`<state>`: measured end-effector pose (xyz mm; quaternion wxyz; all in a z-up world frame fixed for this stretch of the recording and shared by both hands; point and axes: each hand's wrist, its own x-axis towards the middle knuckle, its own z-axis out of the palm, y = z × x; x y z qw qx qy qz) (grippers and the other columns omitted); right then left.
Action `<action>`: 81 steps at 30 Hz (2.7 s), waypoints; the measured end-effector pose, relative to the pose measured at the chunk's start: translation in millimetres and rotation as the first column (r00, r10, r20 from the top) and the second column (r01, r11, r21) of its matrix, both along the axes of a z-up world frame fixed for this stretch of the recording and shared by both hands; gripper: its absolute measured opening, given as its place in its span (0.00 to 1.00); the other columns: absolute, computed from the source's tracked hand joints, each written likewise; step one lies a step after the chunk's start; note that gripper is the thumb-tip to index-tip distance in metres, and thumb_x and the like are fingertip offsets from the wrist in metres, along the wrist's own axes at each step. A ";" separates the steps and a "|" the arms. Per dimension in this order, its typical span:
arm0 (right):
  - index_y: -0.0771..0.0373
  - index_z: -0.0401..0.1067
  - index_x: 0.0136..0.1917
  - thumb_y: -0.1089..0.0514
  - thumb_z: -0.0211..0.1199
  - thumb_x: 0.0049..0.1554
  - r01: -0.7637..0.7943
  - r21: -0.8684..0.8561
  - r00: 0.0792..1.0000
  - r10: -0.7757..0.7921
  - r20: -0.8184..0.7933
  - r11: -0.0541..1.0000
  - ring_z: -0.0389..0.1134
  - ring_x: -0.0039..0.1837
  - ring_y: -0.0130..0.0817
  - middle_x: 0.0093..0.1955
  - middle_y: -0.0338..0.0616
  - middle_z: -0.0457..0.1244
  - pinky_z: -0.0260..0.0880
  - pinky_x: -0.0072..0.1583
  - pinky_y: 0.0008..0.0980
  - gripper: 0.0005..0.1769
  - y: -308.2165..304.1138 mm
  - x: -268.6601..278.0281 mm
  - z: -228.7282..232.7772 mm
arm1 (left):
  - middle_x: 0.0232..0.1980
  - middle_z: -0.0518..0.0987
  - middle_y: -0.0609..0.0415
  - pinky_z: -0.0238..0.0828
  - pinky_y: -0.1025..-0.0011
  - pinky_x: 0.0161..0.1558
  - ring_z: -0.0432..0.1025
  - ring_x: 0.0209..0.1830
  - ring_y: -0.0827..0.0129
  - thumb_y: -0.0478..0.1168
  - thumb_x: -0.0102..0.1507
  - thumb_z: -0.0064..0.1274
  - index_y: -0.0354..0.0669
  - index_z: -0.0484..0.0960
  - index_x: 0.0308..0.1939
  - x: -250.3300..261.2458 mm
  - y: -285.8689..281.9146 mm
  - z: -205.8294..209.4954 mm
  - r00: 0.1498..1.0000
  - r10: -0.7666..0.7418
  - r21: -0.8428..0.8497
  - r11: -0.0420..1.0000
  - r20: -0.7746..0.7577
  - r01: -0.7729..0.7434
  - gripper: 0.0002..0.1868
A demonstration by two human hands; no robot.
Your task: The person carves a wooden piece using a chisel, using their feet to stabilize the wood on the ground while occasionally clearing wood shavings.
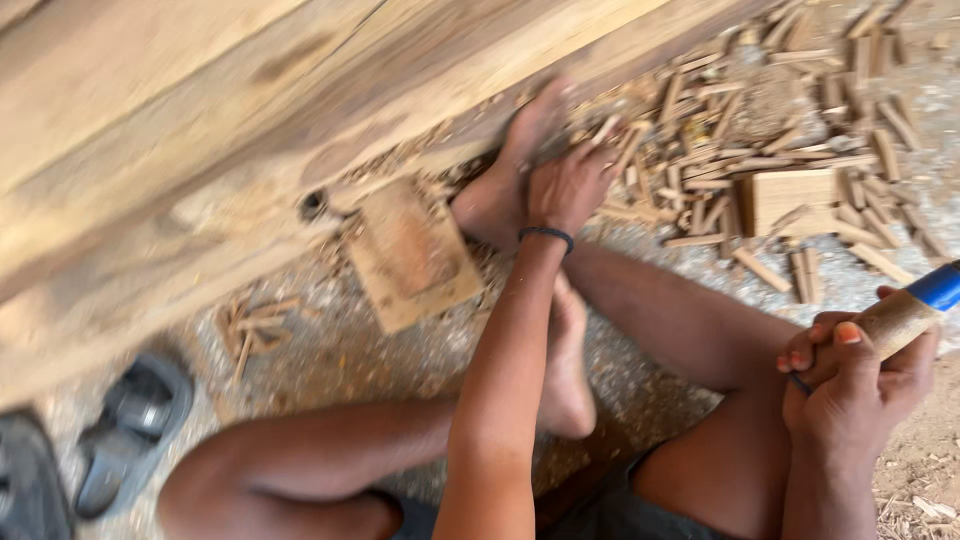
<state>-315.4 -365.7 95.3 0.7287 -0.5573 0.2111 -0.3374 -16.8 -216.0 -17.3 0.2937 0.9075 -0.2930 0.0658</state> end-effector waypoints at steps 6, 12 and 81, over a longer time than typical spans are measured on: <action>0.68 0.56 0.68 0.67 0.53 0.67 -0.011 -0.008 0.986 0.009 -0.165 1.000 0.63 0.35 0.33 0.41 0.51 0.62 0.67 0.40 0.35 0.18 -12.3 6.5 0.3 | 0.50 0.84 0.52 0.78 0.62 0.33 0.80 0.32 0.64 0.56 0.64 0.60 0.43 0.83 0.52 26.0 -42.2 -11.6 0.993 0.020 0.349 0.937 -0.118 0.022 0.22; 0.68 0.60 0.63 0.68 0.56 0.63 -0.022 -0.076 0.900 -0.013 -0.435 0.997 0.65 0.38 0.32 0.46 0.50 0.65 0.68 0.40 0.31 0.16 -3.9 6.7 6.9 | 0.48 0.83 0.44 0.77 0.65 0.23 0.79 0.24 0.63 0.51 0.63 0.60 0.43 0.73 0.69 27.4 -55.4 -36.7 0.995 0.014 0.342 0.939 -0.097 0.020 0.32; 0.71 0.66 0.48 0.64 0.53 0.74 -0.291 -0.355 0.895 0.121 -0.430 0.888 0.63 0.39 0.31 0.41 0.48 0.62 0.67 0.46 0.29 0.11 -3.0 -5.6 -73.3 | 0.27 0.76 0.57 0.69 0.73 0.19 0.67 0.19 0.77 0.51 0.69 0.51 0.40 0.79 0.43 -34.8 288.7 61.9 0.874 0.360 0.244 0.925 -0.326 -0.289 0.17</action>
